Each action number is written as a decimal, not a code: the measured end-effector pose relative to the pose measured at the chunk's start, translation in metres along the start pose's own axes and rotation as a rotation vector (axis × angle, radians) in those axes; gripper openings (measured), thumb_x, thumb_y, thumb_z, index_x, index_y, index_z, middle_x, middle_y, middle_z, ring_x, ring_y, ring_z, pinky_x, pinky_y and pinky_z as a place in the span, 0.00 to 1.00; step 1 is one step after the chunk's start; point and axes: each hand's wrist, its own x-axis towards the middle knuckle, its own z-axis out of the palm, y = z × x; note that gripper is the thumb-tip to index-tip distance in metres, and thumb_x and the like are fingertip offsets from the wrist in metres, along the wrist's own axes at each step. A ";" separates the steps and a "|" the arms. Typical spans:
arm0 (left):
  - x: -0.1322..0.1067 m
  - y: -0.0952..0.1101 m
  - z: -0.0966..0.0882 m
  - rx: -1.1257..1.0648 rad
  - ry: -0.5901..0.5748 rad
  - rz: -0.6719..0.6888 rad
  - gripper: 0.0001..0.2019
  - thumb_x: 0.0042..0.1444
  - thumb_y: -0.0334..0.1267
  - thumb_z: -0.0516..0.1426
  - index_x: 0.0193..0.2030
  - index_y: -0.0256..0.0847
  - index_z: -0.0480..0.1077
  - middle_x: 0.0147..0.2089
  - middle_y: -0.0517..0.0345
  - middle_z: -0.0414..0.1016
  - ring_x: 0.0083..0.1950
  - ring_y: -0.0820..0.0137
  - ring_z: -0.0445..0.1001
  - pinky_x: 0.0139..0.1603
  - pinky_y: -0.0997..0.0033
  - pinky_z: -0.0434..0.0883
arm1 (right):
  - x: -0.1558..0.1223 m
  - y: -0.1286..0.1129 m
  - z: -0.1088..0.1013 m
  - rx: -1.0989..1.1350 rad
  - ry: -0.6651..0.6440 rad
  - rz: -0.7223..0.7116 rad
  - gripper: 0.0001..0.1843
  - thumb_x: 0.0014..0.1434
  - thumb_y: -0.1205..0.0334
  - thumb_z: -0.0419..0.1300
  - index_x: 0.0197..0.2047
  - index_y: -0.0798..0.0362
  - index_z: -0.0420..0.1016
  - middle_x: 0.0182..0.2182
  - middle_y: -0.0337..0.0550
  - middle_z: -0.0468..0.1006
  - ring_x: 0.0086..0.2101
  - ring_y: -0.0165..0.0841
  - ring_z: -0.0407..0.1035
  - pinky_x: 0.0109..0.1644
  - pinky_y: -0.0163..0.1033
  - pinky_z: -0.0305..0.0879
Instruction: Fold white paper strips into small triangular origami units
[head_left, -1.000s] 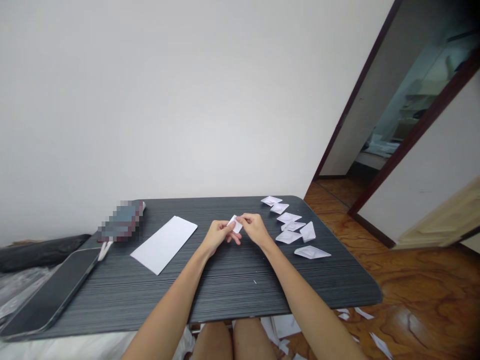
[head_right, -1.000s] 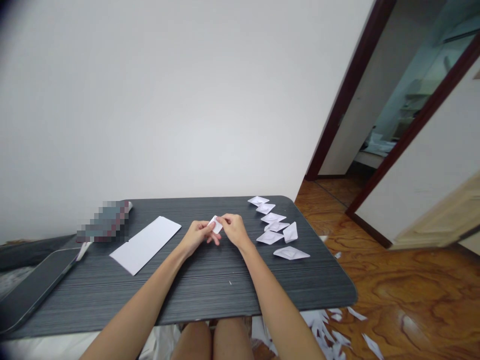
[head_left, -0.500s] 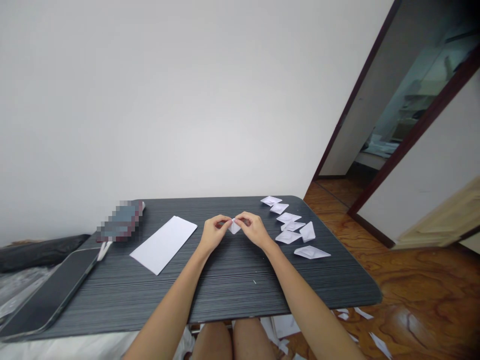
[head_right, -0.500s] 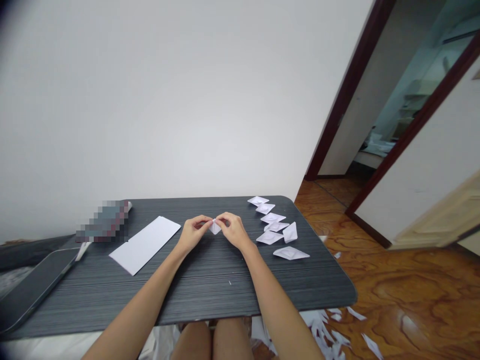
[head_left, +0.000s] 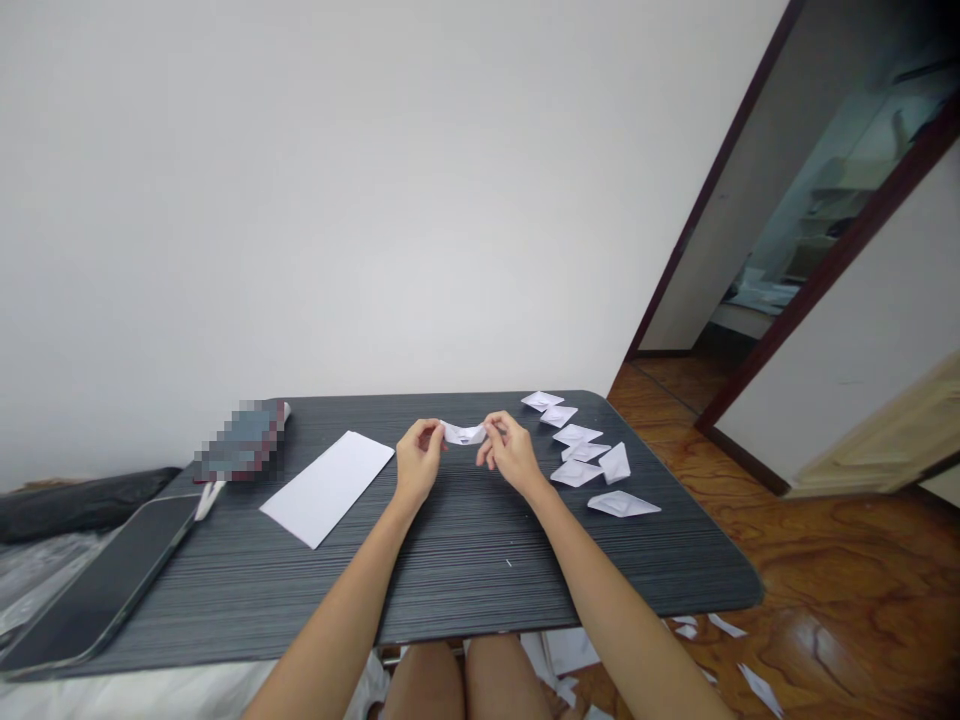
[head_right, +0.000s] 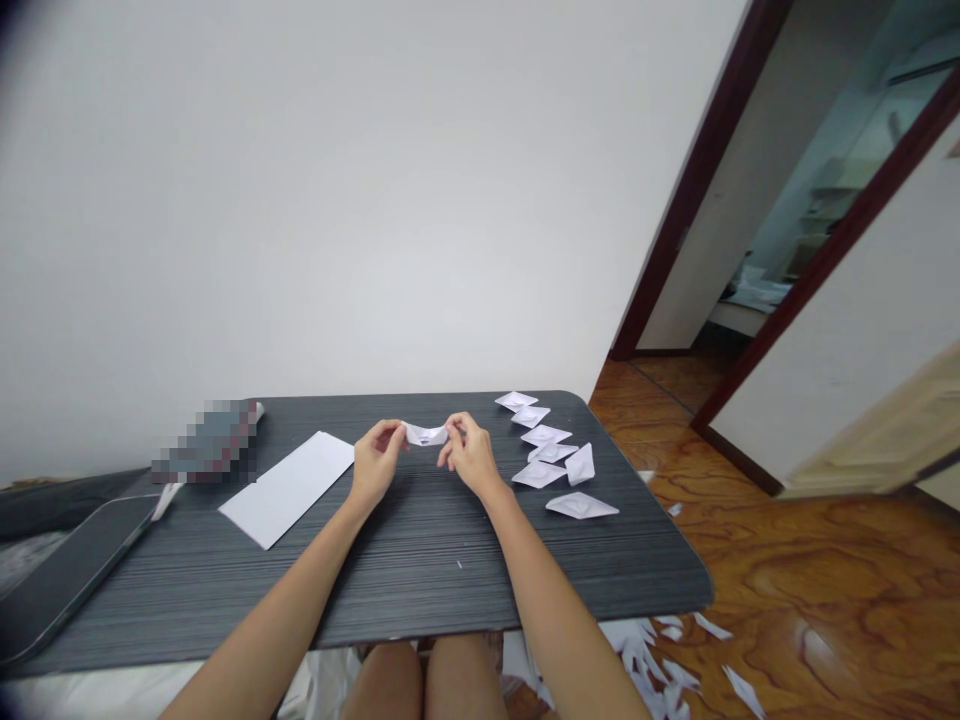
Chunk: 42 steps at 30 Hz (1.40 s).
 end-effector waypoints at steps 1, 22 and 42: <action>0.000 0.000 0.000 -0.011 -0.017 0.017 0.08 0.51 0.37 0.50 0.35 0.36 0.66 0.27 0.58 0.69 0.25 0.76 0.67 0.29 0.74 0.67 | -0.001 -0.001 0.001 0.009 -0.011 -0.006 0.10 0.56 0.55 0.45 0.35 0.53 0.59 0.16 0.34 0.67 0.14 0.26 0.64 0.17 0.29 0.58; 0.004 0.001 -0.020 0.162 -0.435 0.062 0.07 0.49 0.37 0.52 0.31 0.36 0.67 0.32 0.55 0.73 0.33 0.71 0.72 0.38 0.71 0.68 | -0.007 -0.017 -0.025 -0.421 -0.351 -0.314 0.09 0.48 0.72 0.53 0.34 0.55 0.68 0.36 0.45 0.70 0.31 0.29 0.66 0.37 0.35 0.62; 0.001 0.007 -0.015 0.051 -0.385 0.008 0.11 0.48 0.42 0.54 0.32 0.35 0.70 0.32 0.52 0.74 0.34 0.68 0.73 0.38 0.69 0.68 | -0.002 -0.013 -0.020 -0.176 -0.175 -0.120 0.06 0.48 0.63 0.57 0.30 0.56 0.67 0.26 0.41 0.72 0.28 0.30 0.66 0.33 0.34 0.61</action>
